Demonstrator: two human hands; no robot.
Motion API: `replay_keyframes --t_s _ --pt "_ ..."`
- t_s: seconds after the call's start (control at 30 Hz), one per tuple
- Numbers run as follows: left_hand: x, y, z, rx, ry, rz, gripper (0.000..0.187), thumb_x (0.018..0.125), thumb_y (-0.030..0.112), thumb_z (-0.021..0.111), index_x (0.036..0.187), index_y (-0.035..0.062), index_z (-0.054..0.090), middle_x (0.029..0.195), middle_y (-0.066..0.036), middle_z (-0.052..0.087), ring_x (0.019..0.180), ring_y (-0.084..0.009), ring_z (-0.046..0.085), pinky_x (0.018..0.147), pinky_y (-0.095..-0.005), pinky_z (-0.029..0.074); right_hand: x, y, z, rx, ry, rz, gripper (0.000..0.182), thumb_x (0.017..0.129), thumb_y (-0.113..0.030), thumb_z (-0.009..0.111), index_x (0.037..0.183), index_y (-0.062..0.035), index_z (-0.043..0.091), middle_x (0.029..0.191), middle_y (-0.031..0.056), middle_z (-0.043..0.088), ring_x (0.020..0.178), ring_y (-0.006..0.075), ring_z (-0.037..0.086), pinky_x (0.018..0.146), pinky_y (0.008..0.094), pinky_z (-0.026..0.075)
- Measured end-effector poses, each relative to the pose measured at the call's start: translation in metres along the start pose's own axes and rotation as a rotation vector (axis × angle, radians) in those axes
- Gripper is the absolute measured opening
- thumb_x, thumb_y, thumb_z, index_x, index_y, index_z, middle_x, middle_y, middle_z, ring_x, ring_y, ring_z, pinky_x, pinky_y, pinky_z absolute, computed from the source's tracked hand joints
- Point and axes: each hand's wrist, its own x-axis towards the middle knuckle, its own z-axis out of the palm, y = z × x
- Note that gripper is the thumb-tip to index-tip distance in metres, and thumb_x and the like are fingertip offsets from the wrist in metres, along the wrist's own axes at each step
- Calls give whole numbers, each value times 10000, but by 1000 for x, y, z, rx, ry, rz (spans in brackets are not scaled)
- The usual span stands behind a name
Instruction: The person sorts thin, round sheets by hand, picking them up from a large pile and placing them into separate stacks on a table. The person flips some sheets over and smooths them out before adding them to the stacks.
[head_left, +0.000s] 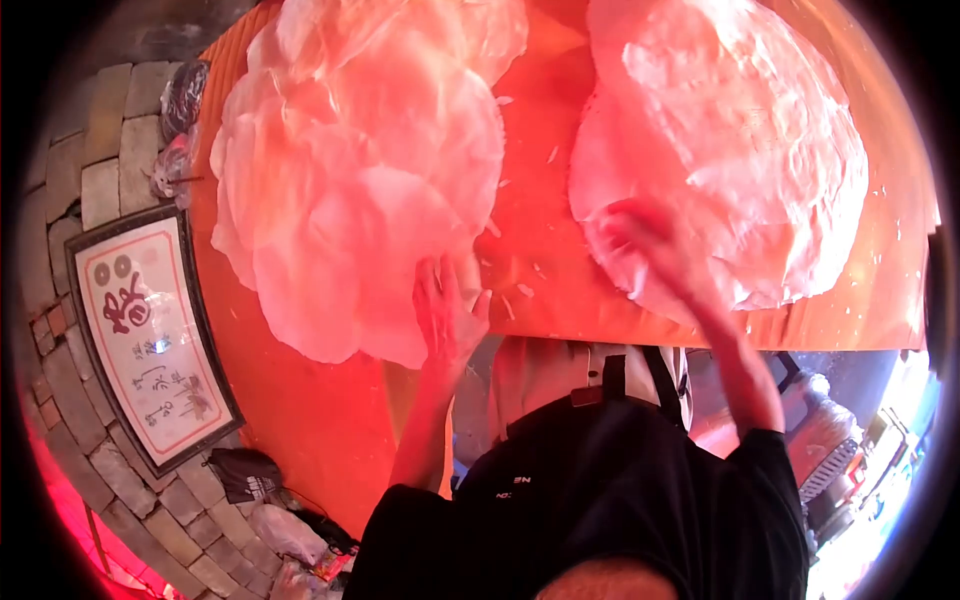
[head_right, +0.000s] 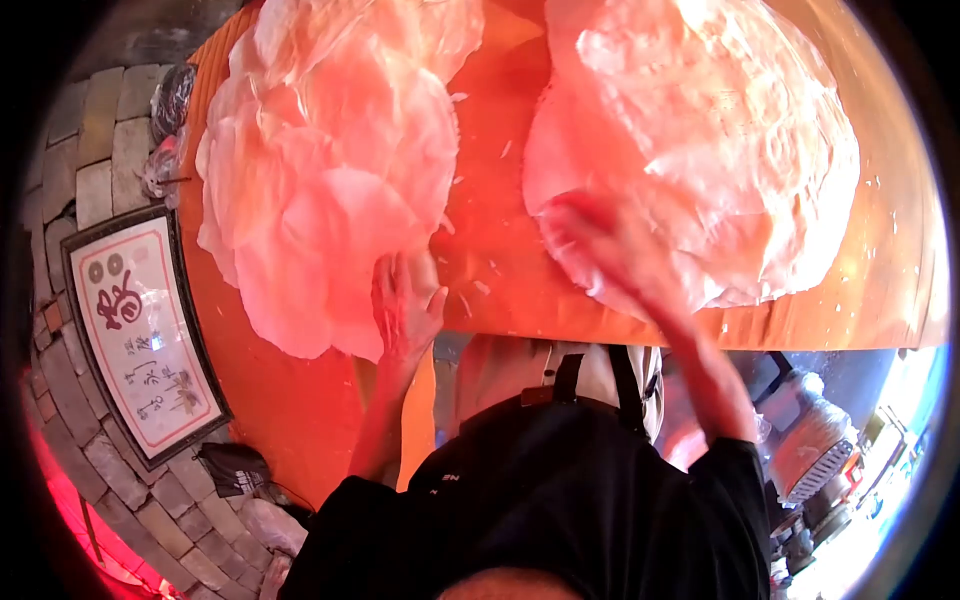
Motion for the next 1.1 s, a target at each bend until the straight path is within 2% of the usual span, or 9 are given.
replay_keyframes --t_s 0.07,0.13,0.17,0.27,0.5,0.63,0.93,1.03,1.1 --pt "-15 -27 4 -73 -8 53 729 755 229 778 1370 -26 480 1378 -301 445 1279 -470 443 1039 -531 396 22 54 81 565 -272 403 308 991 -178 581 1261 -32 605 1182 92 648 1034 168 637 888 302 502" --pt "-27 -39 -3 -151 -27 73 727 767 251 770 1373 -28 479 1369 -305 451 1279 -470 444 1040 -529 395 33 83 140 1604 -585 1014 360 1020 -230 529 1318 -32 560 1311 89 579 1151 158 580 1000 304 437" --pt "-33 -49 -6 -164 -4 60 709 773 245 765 1361 -36 485 1355 -305 466 1266 -470 454 1037 -526 402 33 76 160 1611 -565 1019 329 1006 -220 545 1272 -28 573 1255 83 584 1106 148 578 959 303 437" --pt "-54 -86 -14 -186 83 29 656 790 221 744 1335 -51 502 1323 -302 504 1239 -467 478 1030 -516 420 25 36 192 1261 -456 757 241 965 -187 591 1133 -15 612 1086 67 598 972 119 569 836 299 438" --pt "-59 -170 -30 -52 251 -178 574 842 210 693 1333 -31 518 1358 -291 479 1234 -461 496 1021 -511 430 -5 -59 233 -198 -182 204 137 870 -110 701 809 13 701 690 29 630 657 49 549 549 289 441" --pt "-64 -203 -34 -29 256 -316 558 831 176 691 1329 -16 528 1360 -288 476 1230 -454 499 1009 -511 436 -12 -64 201 -162 -1 -3 145 873 -90 707 777 19 700 680 -9 645 632 50 557 552 270 469" --pt "-44 -221 -16 67 120 -181 433 820 81 640 1245 11 596 1263 -219 573 1138 -400 579 902 -468 502 5 -10 86 -52 37 66 296 881 -274 672 887 20 703 775 0 648 699 60 560 589 244 433" --pt "-40 -243 -23 70 236 -31 359 844 50 588 1197 0 628 1061 -204 657 957 -355 648 790 -416 524 3 2 78 97 38 141 326 906 -307 631 934 11 693 818 11 654 736 81 572 622 258 448" --pt "-33 -242 -38 -50 163 -264 313 861 40 560 1160 -11 636 925 -205 661 815 -339 640 717 -404 508 0 9 74 203 48 189 347 922 -330 603 965 5 687 847 19 659 760 96 580 644 267 459"
